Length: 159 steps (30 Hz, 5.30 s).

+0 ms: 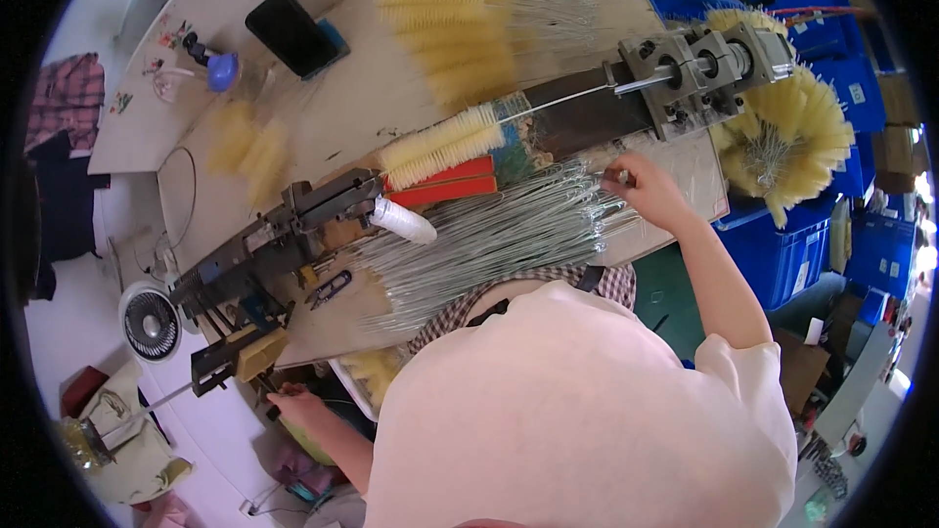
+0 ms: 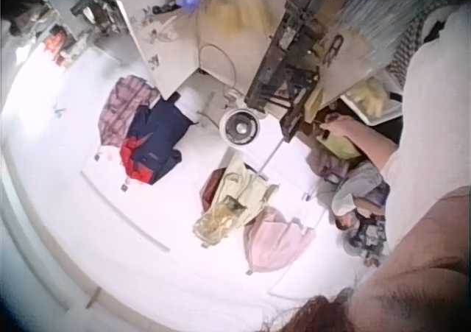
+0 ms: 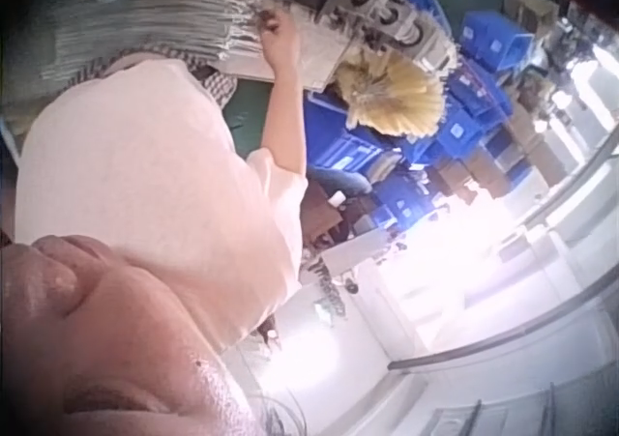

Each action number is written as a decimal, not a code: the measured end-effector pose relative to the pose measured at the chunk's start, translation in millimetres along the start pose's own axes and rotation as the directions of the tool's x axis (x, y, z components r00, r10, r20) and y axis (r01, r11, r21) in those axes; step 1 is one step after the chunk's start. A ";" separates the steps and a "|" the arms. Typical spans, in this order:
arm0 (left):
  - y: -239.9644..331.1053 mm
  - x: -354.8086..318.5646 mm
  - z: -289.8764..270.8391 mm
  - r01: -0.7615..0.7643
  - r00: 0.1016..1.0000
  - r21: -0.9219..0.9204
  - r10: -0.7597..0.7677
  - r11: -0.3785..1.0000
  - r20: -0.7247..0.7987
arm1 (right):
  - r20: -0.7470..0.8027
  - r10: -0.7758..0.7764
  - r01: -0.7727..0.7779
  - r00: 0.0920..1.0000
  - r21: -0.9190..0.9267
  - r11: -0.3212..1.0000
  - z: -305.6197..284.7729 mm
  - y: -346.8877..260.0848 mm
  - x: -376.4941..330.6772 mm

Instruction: The person assembles a cylindrical brush by inserting bristles and thread from a spool into a metal brush frame using a specialized brush-making machine.

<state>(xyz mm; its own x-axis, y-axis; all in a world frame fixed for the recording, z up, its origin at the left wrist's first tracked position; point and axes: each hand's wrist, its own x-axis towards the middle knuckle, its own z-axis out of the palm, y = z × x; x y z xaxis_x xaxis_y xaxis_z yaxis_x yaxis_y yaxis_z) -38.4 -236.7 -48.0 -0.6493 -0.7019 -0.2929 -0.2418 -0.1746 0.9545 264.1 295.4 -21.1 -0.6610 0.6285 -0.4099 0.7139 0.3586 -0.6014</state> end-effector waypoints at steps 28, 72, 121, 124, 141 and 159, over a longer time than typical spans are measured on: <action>9.0 -246.3 138.2 -0.696 -0.228 -0.366 0.293 0.618 0.929 | 0.328 -0.423 0.438 0.845 0.029 0.899 78.3 -165.0 45.9; 54.7 -271.8 173.7 -0.851 -0.518 -0.477 0.198 -0.220 0.832 | 0.538 -0.177 0.511 0.824 -0.574 0.640 -100.0 -141.8 79.1; -0.2 -258.4 160.4 0.452 -0.076 0.415 -0.430 0.789 0.900 | 0.400 -0.741 0.840 0.539 -0.183 0.511 49.0 -242.1 87.0; -1.0 -255.3 157.5 0.795 -0.242 0.374 -0.316 0.478 0.917 | 0.460 -0.716 0.846 0.525 -0.190 0.498 47.0 -244.3 91.5; -53.0 -211.5 162.5 -0.546 0.012 -0.043 0.059 0.837 0.998 | 0.328 -0.816 0.858 0.476 -0.378 0.349 114.8 -197.1 37.7; -8.1 -75.5 70.1 0.333 0.553 0.246 -0.400 0.910 0.731 | 0.142 -0.525 0.535 0.839 -0.384 0.752 53.8 -135.3 67.2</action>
<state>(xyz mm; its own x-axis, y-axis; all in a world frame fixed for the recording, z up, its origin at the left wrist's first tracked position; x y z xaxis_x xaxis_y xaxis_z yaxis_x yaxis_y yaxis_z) -37.9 -133.8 -37.5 -0.7892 0.1867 -0.5850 -0.6140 -0.2230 0.7571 110.7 251.9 -4.1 -0.9622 0.2414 -0.1262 0.2721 0.8711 -0.4088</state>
